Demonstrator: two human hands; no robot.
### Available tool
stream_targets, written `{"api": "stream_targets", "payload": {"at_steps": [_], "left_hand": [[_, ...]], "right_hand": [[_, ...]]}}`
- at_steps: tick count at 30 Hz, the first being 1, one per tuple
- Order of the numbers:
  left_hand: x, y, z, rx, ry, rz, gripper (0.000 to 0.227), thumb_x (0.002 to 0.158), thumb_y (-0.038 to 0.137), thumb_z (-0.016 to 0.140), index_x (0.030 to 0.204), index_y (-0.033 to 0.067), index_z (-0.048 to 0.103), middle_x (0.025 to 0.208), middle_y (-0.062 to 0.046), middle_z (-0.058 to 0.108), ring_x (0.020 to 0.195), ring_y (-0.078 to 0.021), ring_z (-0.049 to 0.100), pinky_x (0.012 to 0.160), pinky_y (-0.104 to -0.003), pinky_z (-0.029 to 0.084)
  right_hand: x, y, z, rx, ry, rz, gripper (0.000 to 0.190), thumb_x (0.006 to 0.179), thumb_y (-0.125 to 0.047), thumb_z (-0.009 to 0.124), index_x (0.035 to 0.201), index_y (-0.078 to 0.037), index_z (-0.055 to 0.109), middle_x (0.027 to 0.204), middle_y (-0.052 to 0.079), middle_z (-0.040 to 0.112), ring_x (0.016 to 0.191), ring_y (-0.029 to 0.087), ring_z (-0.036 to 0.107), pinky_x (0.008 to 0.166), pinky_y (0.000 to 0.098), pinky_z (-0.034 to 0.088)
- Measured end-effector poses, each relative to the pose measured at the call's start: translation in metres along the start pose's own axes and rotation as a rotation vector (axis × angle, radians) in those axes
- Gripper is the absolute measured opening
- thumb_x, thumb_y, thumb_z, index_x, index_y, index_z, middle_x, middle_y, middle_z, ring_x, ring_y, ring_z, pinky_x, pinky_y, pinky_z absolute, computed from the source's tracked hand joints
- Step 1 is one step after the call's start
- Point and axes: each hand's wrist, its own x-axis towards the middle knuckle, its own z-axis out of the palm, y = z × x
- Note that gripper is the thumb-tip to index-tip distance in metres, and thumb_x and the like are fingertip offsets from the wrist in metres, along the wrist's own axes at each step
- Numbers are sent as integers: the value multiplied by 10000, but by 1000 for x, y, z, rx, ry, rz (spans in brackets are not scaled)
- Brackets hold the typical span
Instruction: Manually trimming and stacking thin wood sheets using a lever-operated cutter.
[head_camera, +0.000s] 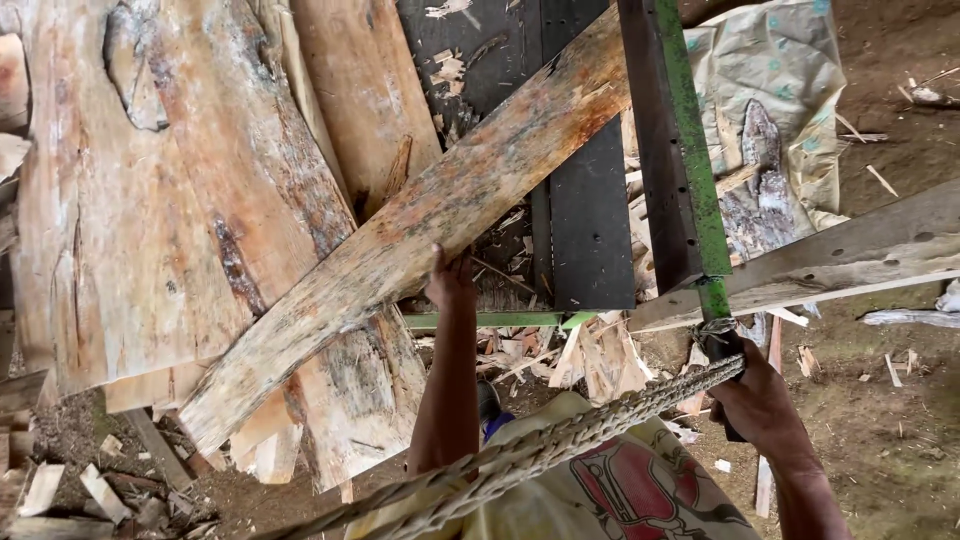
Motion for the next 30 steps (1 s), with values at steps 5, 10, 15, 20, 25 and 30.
{"api": "stream_targets", "payload": {"at_steps": [5,10,15,20,25,30], "left_hand": [[-115,83,80,119,42,235,398,916,64,739,1230,-130,589,1189,-289,690,928,-350,743,707,-426,658],[-167,180,106,245,-131,378,443,873,-27,602,1311,-84,563,1201,-234,714,986,-312,779,672,-467,669],[-114,270,96,415,-159,400,419,966,186,588,1245,-122,645,1185,-248,744,1010,-361,774,645,-496,663],[-76,316,112,579,-165,334,399,897,62,661,1274,-69,639,1167,-202,739,1028,-362,769,722,-518,660],[-32,320,116,588,-189,275,433,860,-5,684,1286,-39,614,1152,-179,739,1015,-361,770,743,-552,655],[14,307,115,584,-235,222,449,901,-2,706,1332,-66,597,1183,-205,716,997,-382,761,749,-561,648]], "right_hand": [[-20,-34,-12,50,-38,27,524,950,-191,624,1440,-88,467,632,108,590,484,190,561,394,359,455],[-4,1,-18,114,-67,-6,593,862,-81,622,1430,-52,456,606,116,592,444,195,578,359,363,480],[-8,24,-5,311,-34,-398,520,885,-132,653,1366,12,520,742,40,588,572,109,547,444,305,461],[2,5,18,-59,114,-41,411,931,-143,601,1320,-17,567,719,129,660,549,197,662,461,380,537],[4,6,23,-140,146,-13,483,860,-28,568,1342,-16,538,770,128,694,545,199,692,450,379,574],[-41,-62,-26,-57,-6,170,516,1039,-163,546,1549,-190,469,721,199,650,488,240,584,415,396,506]]}}
